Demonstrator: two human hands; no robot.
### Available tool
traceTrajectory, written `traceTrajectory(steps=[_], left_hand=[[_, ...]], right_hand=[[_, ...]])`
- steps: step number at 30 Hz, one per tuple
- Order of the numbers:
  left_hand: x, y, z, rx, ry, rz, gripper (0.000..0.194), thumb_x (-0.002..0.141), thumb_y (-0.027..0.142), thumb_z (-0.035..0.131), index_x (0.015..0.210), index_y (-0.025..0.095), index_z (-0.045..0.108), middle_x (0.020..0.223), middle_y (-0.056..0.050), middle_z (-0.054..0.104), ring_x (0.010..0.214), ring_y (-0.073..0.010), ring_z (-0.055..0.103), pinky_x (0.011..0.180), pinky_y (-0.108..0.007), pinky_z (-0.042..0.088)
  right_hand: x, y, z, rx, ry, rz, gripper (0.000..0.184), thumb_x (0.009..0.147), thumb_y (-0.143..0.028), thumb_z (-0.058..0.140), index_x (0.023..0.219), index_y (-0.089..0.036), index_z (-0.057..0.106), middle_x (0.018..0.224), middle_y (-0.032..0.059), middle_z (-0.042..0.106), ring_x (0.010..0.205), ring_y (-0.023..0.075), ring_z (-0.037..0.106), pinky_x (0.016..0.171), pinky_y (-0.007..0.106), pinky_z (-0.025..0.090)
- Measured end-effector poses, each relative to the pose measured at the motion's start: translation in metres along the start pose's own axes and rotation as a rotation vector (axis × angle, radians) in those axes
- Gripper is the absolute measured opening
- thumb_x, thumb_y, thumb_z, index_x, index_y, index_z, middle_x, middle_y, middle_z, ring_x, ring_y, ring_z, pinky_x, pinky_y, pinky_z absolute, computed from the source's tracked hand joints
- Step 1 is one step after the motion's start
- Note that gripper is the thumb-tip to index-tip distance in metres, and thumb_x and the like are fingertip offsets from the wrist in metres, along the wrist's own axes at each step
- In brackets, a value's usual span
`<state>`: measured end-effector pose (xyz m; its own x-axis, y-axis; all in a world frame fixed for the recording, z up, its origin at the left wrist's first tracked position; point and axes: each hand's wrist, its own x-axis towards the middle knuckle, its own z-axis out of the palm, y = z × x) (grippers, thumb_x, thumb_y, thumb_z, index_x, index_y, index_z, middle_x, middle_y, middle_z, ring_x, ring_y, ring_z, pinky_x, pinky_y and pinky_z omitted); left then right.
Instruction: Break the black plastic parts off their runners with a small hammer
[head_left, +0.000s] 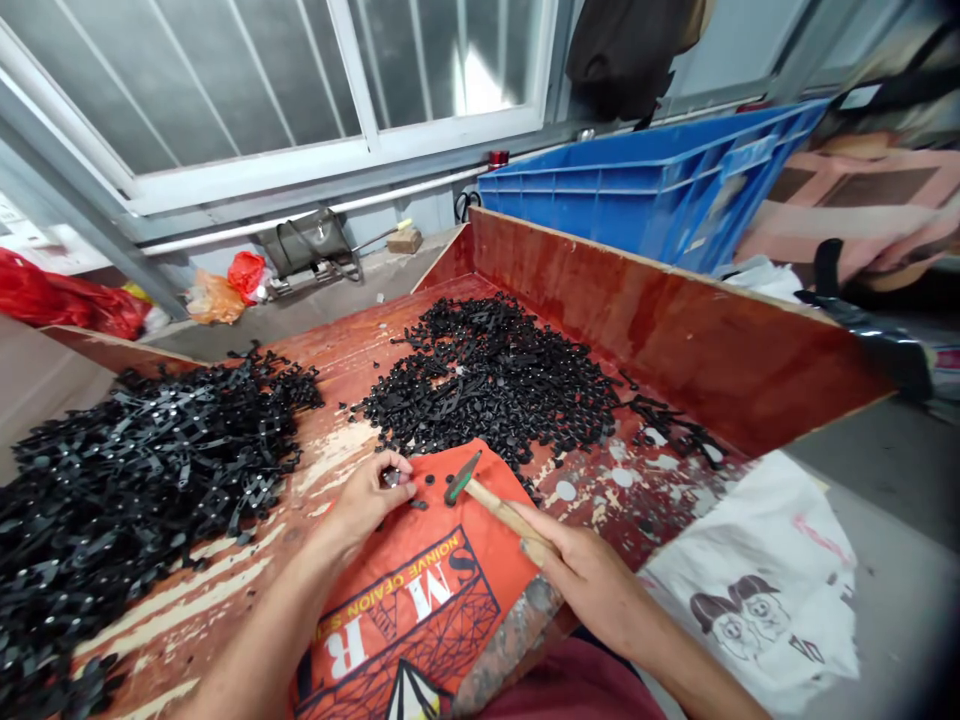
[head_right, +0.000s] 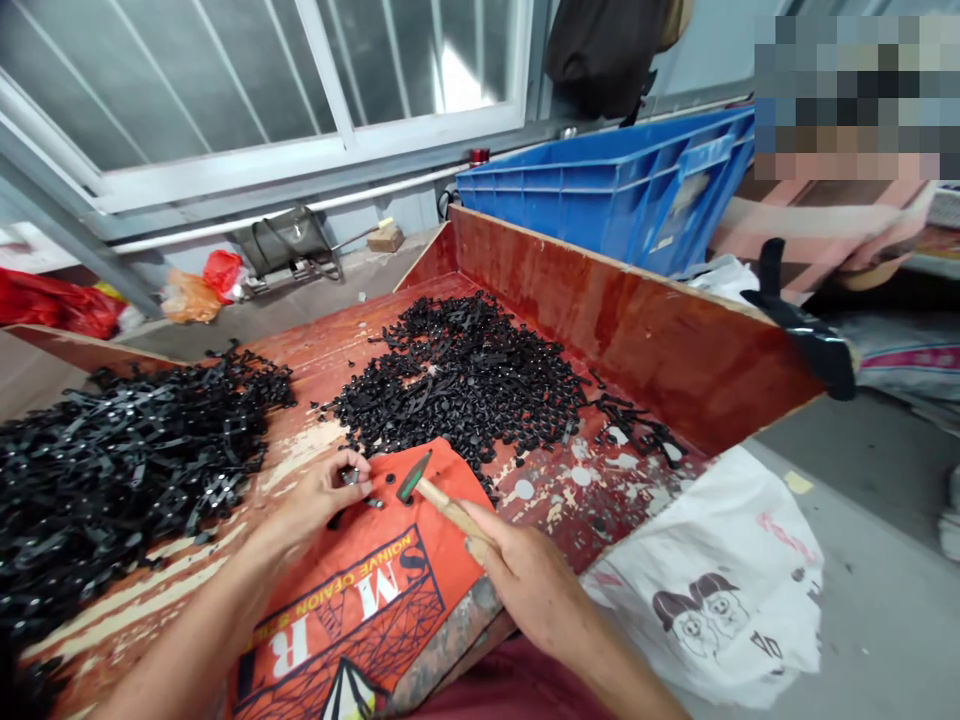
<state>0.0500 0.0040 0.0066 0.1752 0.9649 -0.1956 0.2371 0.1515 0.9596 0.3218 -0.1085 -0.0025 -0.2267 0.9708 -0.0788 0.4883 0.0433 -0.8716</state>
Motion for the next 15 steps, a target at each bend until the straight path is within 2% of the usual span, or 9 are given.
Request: traceTrajectory(steps=[3, 6, 8, 10, 12, 15], left_hand=[[-0.011, -0.004, -0.011, 0.367, -0.088, 0.128, 0.016, 0.074, 0.026, 0.066, 0.089, 0.019, 0.065, 0.087, -0.002, 0.062, 0.083, -0.0186, 0.058, 0.077, -0.03, 0.047], [-0.022, -0.004, -0.021, 0.652, -0.218, 0.252, 0.036, 0.075, 0.016, 0.058, 0.11, 0.023, 0.065, 0.105, -0.005, 0.061, 0.099, -0.022, 0.057, 0.091, -0.034, 0.045], [-0.026, -0.002, -0.023, 0.763, -0.293, 0.31, 0.04, 0.075, 0.011, 0.054, 0.111, 0.024, 0.065, 0.106, -0.005, 0.059, 0.1, -0.0219, 0.056, 0.092, -0.034, 0.044], [-0.028, -0.001, -0.024, 0.823, -0.314, 0.322, 0.03, 0.078, 0.01, 0.049, 0.095, 0.024, 0.069, 0.097, -0.005, 0.058, 0.091, -0.0206, 0.055, 0.084, -0.032, 0.044], [-0.028, 0.001, -0.024, 0.816, -0.273, 0.308, 0.022, 0.079, 0.013, 0.048, 0.079, 0.023, 0.068, 0.087, -0.003, 0.056, 0.082, -0.0191, 0.053, 0.076, -0.03, 0.042], [-0.025, 0.006, -0.031, 0.555, -0.121, 0.17, 0.012, 0.077, 0.019, 0.053, 0.077, 0.021, 0.064, 0.075, -0.001, 0.052, 0.066, -0.0148, 0.048, 0.061, -0.025, 0.038]], right_hand=[[0.001, 0.003, 0.0, 0.01, -0.01, 0.012, 0.046, 0.098, -0.03, 0.043, 0.143, -0.03, 0.051, 0.13, 0.0027, 0.067, 0.118, 0.0251, 0.062, 0.101, 0.04, 0.048], [0.002, 0.0, -0.001, 0.002, -0.033, 0.002, 0.046, 0.098, -0.03, 0.043, 0.143, -0.031, 0.051, 0.135, 0.0023, 0.063, 0.121, 0.0255, 0.061, 0.101, 0.04, 0.047], [0.003, -0.004, -0.002, -0.019, -0.051, -0.011, 0.046, 0.099, -0.03, 0.041, 0.144, -0.035, 0.049, 0.136, -0.0003, 0.062, 0.119, 0.0248, 0.062, 0.099, 0.04, 0.048], [0.003, -0.008, -0.003, -0.031, -0.065, -0.029, 0.047, 0.099, -0.029, 0.04, 0.144, -0.039, 0.047, 0.137, -0.0026, 0.061, 0.118, 0.024, 0.063, 0.097, 0.038, 0.049], [0.002, -0.01, -0.003, -0.03, -0.063, -0.045, 0.048, 0.099, -0.027, 0.04, 0.144, -0.041, 0.046, 0.136, -0.0036, 0.062, 0.118, 0.0231, 0.063, 0.095, 0.036, 0.05], [0.002, -0.013, -0.004, -0.018, -0.051, -0.063, 0.051, 0.098, -0.023, 0.04, 0.145, -0.042, 0.045, 0.136, -0.0051, 0.061, 0.119, 0.0215, 0.062, 0.094, 0.033, 0.05]])
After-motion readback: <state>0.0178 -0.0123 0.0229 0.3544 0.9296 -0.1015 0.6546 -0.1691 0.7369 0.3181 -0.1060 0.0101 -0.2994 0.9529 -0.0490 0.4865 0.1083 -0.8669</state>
